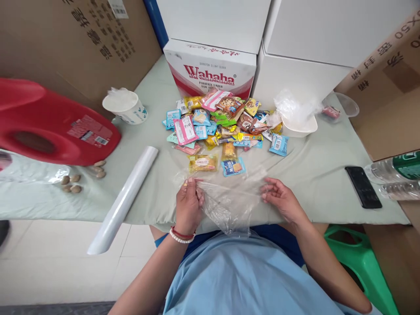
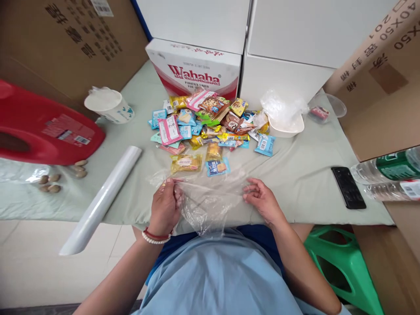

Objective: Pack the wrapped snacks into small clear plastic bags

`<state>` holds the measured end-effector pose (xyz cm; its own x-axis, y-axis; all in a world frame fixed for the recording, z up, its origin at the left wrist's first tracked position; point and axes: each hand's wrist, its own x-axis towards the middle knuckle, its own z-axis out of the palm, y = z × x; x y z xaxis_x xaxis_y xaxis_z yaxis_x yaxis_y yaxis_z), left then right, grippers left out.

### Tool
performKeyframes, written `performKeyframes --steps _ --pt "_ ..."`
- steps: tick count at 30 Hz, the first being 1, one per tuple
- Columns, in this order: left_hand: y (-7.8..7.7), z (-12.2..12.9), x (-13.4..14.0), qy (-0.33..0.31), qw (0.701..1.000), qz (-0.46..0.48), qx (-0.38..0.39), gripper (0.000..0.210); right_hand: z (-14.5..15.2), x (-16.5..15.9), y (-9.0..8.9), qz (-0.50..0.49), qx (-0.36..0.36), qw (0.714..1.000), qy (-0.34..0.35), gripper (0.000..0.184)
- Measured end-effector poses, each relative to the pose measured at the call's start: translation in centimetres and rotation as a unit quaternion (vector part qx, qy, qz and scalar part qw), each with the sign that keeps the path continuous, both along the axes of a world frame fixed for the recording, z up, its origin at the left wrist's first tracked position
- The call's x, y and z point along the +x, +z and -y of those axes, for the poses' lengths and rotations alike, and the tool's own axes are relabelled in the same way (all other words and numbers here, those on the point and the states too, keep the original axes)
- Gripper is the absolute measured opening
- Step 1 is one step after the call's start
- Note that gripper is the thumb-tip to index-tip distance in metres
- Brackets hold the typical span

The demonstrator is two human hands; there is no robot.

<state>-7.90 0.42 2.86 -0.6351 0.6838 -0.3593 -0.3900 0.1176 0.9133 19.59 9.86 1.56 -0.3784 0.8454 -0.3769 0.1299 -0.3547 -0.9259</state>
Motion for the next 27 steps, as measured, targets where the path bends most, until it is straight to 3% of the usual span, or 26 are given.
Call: performKeyframes --steps 3,6,9,11,14,16,18,20,23,25,27 --pt "-0.6 0.8 -0.9 0.019 1.000 0.007 -0.023 0.038 0.0 0.7 0.1 0.014 -0.017 1.000 -0.009 0.057" --pt "-1.3 2.7 -1.6 -0.016 0.997 -0.029 -0.074 0.045 0.0 1.3 0.4 0.033 -0.019 0.999 -0.020 0.058" --pt "-1.5 5.6 -2.2 -0.060 0.971 -0.183 -0.141 0.057 -0.3 1.6 0.6 0.052 -0.001 0.998 -0.024 0.058" --pt "-0.8 7.4 -2.6 -0.055 0.915 -0.363 -0.168 0.060 -0.6 1.8 0.7 0.061 0.017 0.998 -0.015 0.057" --pt "1.8 8.0 -4.0 -0.031 0.782 -0.615 -0.097 0.040 -1.1 1.8 0.8 0.076 0.048 0.996 0.008 0.058" --pt "4.1 6.3 -5.1 -0.094 0.719 -0.689 0.012 0.024 -1.5 1.7 0.8 0.086 0.071 0.993 0.026 0.058" --pt "5.8 2.9 -5.8 -0.252 0.694 -0.666 0.108 0.024 -1.8 1.4 0.8 0.093 0.092 0.990 0.046 0.058" --pt "6.4 -1.3 -5.8 -0.401 0.673 -0.607 0.135 0.031 -2.1 1.0 0.9 0.100 0.109 0.987 0.067 0.057" --pt "4.6 -6.8 -4.2 -0.519 0.635 -0.553 0.145 0.036 -2.7 1.0 1.0 0.122 0.140 0.979 0.084 0.057" --pt "2.4 -8.5 -2.7 -0.535 0.610 -0.568 0.137 0.036 -3.3 1.4 0.9 0.140 0.164 0.973 0.087 0.058" --pt "0.1 -8.4 -1.4 -0.513 0.599 -0.605 0.106 0.037 -4.3 2.2 0.8 0.159 0.182 0.967 0.085 0.058"
